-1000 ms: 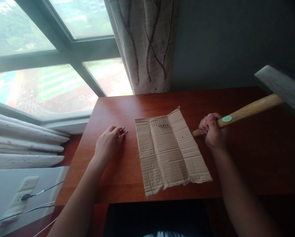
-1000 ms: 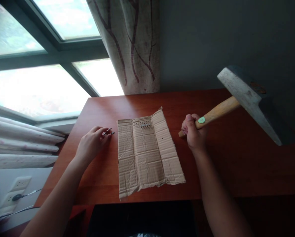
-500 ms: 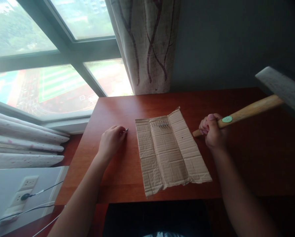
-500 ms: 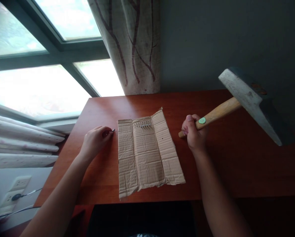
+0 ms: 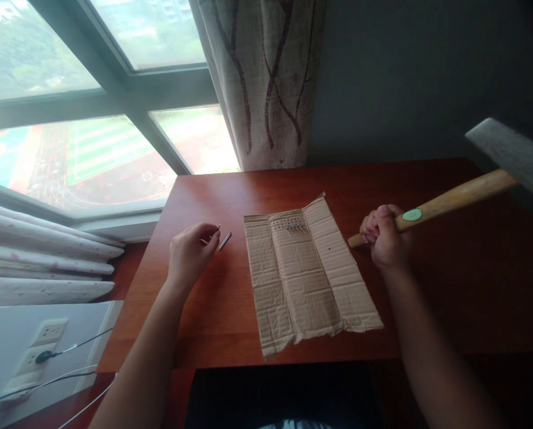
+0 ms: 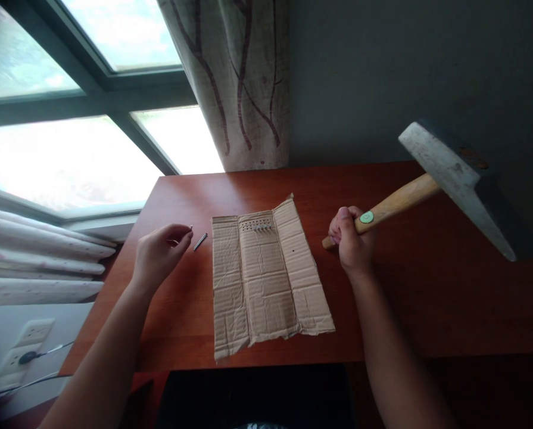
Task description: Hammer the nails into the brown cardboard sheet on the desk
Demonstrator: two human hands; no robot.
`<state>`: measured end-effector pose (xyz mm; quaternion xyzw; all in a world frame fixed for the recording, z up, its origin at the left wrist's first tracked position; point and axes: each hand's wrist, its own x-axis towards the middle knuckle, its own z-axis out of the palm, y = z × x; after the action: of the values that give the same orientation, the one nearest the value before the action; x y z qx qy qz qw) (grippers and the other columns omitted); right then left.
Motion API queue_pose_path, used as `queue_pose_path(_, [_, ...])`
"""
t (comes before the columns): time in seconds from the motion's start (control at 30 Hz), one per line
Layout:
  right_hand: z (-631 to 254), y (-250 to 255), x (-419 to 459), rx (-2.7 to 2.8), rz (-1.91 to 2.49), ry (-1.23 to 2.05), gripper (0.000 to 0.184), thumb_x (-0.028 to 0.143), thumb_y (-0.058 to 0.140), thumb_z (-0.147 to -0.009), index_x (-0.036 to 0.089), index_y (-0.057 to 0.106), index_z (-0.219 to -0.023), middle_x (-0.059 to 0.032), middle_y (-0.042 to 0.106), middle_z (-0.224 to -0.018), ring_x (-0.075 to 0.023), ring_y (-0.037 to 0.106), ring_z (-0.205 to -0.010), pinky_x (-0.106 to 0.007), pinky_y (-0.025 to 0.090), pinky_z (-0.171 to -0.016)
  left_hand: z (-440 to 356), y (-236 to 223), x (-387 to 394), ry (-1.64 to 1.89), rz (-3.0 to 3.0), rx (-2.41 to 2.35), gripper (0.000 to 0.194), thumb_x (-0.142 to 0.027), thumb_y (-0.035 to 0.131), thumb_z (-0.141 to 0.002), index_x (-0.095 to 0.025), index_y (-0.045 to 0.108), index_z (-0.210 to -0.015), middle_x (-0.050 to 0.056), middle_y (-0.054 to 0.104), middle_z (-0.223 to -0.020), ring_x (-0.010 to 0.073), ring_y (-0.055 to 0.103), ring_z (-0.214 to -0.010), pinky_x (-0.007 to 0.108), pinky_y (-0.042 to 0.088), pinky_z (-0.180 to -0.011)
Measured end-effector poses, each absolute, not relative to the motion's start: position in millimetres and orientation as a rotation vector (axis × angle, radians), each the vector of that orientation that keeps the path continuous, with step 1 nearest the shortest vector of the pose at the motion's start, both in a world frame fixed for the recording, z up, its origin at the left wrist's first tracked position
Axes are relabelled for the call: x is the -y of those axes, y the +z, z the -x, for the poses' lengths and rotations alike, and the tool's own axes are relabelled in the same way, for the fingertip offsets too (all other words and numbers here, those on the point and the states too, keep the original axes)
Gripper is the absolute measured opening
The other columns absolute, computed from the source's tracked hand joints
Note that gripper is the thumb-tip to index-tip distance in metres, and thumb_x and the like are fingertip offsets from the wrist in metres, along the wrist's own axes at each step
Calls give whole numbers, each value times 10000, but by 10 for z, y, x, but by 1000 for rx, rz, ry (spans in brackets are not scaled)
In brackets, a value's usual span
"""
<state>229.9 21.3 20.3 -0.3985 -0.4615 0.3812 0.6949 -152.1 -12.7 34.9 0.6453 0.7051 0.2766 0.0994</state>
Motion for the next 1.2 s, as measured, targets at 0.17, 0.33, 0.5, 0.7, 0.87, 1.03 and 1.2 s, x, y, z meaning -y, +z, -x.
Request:
queue_pose_path(0.17, [-2296,208,-208,1031,902,854,519,523,724,-911,230,412,-617,88,345,-459,-75,324,-381,-228,264,-364,1350,489,148,1252,-1523,-1832,221,-376,764,-785,-180,717,-875,42,767,-841,179,712,-752,279,571,-692])
queue_pose_path(0.33, [-2283,229,-201,1035,911,845,529,526,725,-907,227,402,-614,88,339,-458,-73,328,-384,-224,273,-368,1001,750,175,1414,-1508,-1585,224,-345,813,-771,-174,714,-878,44,751,-834,162,702,-734,269,583,-659])
queue_pose_path(0.5, [-2292,219,-206,1035,909,847,532,516,725,-911,226,393,-614,87,344,-460,-71,330,-381,-225,273,-368,689,861,139,1338,-1706,-1406,154,-315,787,-815,-183,744,-885,39,747,-808,151,689,-706,270,585,-662])
queue_pose_path(0.7, [-2306,211,-209,1029,897,856,519,490,722,-921,226,399,-613,86,345,-466,-72,330,-384,-230,270,-367,448,850,43,1233,-1909,-1429,64,-247,727,-841,-186,745,-848,9,715,-712,123,631,-625,246,523,-611])
queue_pose_path(0.87, [-2309,218,-210,1025,904,842,504,493,727,-914,231,420,-612,86,344,-457,-79,329,-379,-242,270,-368,398,830,0,1184,-1947,-1471,84,-268,707,-845,-192,743,-841,7,714,-700,124,622,-610,239,496,-585])
queue_pose_path(1.03, [-2309,217,-212,1040,897,836,503,489,719,-924,228,423,-612,86,349,-454,-76,331,-379,-244,274,-377,392,790,-6,1163,-1976,-1495,83,-258,697,-851,-190,743,-840,-1,705,-689,108,583,-572,230,456,-557])
queue_pose_path(1.2, [-2305,213,-207,1052,896,838,510,481,707,-938,220,413,-613,87,354,-460,-68,338,-383,-236,272,-388,375,770,-10,1167,-1995,-1495,68,-231,695,-856,-187,742,-836,-8,699,-692,99,585,-581,219,434,-557])
